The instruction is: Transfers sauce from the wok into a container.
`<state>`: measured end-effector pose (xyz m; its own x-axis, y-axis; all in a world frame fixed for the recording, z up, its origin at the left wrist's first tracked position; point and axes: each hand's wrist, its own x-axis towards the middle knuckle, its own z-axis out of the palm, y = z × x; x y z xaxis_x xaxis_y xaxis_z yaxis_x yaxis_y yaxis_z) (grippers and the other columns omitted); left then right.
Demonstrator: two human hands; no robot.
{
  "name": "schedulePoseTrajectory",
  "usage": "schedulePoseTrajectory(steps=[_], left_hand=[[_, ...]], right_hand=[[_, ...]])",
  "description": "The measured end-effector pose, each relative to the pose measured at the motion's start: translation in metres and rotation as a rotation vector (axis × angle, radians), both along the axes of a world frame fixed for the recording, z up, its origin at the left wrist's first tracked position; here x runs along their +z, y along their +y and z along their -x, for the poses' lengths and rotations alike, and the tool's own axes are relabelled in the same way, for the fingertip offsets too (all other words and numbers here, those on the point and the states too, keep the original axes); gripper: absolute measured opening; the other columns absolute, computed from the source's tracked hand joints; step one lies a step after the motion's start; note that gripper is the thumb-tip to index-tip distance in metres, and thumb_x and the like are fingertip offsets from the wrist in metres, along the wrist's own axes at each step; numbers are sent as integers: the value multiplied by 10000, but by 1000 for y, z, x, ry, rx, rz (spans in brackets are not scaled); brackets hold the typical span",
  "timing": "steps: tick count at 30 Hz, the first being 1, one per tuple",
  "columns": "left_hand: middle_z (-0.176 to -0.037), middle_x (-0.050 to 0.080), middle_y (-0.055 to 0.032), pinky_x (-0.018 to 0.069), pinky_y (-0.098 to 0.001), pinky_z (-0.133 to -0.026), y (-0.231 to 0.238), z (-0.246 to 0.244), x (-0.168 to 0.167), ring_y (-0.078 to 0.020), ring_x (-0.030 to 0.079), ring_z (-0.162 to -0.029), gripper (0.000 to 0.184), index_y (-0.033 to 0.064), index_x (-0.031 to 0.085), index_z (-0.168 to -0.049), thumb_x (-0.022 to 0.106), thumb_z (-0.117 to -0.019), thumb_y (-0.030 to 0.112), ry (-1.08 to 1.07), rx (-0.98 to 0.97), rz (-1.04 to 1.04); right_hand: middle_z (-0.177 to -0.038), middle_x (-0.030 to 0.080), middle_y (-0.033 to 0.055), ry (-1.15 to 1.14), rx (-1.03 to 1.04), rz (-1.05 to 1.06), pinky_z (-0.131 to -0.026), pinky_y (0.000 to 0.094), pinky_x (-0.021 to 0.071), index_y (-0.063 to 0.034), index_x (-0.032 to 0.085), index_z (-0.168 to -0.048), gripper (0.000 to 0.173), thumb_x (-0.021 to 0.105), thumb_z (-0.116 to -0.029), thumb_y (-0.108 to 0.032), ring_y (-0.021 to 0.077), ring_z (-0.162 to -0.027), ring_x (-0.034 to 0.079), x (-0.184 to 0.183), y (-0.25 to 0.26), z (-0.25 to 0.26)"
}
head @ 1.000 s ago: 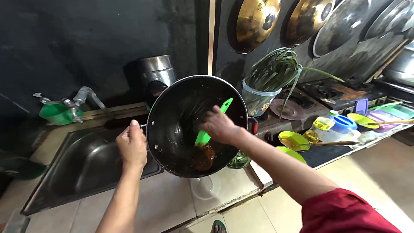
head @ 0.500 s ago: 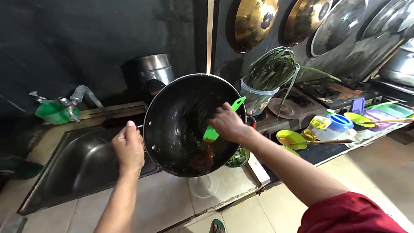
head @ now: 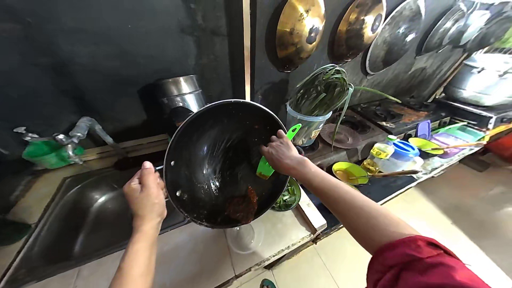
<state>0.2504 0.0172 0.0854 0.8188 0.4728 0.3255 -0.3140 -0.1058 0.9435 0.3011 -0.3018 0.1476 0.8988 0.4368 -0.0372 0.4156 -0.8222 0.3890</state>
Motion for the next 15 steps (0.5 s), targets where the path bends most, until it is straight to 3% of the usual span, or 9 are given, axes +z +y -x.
schedulePoseTrajectory(steps=[7,15], left_hand=[[-553,324,119,332,-199,-430,-2,6,3,-26,319,-425,386,225,426,-742,406,-1092,388,31,-6,-17],[-550,318,129,320,-192,-427,1,0,1,-14,314,-429,389,235,438,-731,419,-1092,378,14,1,-17]], right_hand=[[-909,719,120,24,-17,-20,-1033,541,385,-63,679,-1152,217,550,-982,-28,326,-1003,659,-3,4,-2],[-905,715,121,23,-27,-44,-1005,530,390,-69,683,-1116,198,538,-985,-38,320,-991,656,-8,5,-1]])
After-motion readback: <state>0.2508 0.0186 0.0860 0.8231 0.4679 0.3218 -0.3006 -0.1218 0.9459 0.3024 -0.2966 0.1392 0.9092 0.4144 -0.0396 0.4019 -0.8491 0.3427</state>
